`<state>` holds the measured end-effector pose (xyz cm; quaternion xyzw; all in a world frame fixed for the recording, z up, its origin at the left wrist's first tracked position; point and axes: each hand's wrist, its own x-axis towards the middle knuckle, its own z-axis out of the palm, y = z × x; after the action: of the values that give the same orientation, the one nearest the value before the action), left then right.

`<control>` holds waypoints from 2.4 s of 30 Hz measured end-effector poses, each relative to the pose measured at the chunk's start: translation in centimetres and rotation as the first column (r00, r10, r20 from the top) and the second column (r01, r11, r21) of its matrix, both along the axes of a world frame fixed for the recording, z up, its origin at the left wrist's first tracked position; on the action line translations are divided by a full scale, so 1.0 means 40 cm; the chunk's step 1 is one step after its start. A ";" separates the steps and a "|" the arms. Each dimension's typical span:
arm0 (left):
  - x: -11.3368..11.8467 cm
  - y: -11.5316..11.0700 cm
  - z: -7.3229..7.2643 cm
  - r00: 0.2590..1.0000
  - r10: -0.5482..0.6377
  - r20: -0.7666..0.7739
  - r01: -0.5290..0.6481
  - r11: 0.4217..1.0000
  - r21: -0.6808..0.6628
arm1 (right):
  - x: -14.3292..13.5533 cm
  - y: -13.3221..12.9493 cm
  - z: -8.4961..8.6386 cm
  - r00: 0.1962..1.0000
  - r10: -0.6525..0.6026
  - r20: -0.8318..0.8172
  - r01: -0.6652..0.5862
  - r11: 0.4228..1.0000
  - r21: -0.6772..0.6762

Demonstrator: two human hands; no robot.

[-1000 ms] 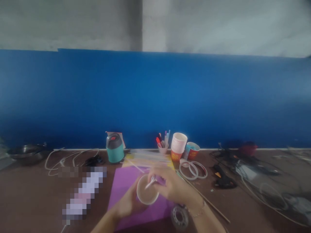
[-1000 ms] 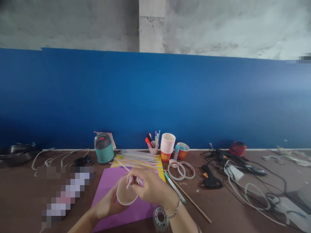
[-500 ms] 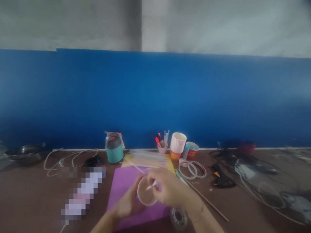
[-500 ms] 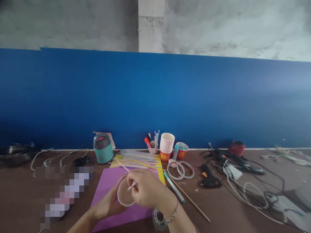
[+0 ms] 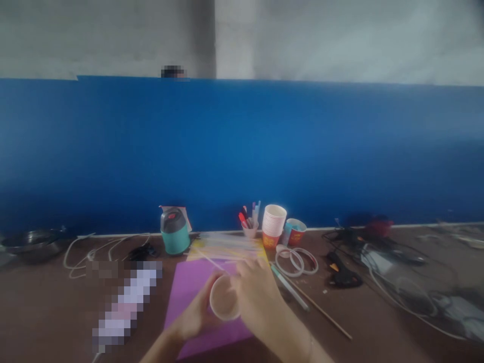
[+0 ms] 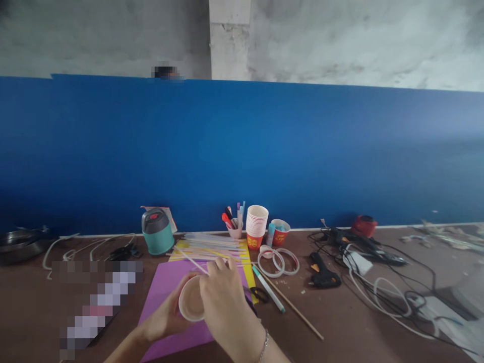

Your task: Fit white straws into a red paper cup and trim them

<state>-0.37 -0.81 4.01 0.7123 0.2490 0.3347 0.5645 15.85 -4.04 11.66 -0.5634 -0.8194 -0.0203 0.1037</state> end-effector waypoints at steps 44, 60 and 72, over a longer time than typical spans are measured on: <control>0.021 -0.007 0.019 1.000 0.014 -0.006 -0.013 0.999 0.051 | -0.013 0.008 0.010 0.995 -0.073 0.073 0.077 0.996 -0.046; 0.005 0.012 -0.014 0.998 0.053 0.028 -0.052 0.999 -0.010 | -0.020 0.027 -0.028 0.990 -0.073 0.120 0.090 0.986 -0.139; 0.010 0.011 -0.015 0.998 0.047 -0.035 -0.044 0.996 0.074 | -0.027 0.019 0.003 0.985 -0.119 0.128 0.141 0.973 -0.182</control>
<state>0.02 -0.35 3.40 0.7328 0.2631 0.3432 0.5254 14.76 -3.27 11.77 -0.6211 -0.7835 0.0185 -0.0002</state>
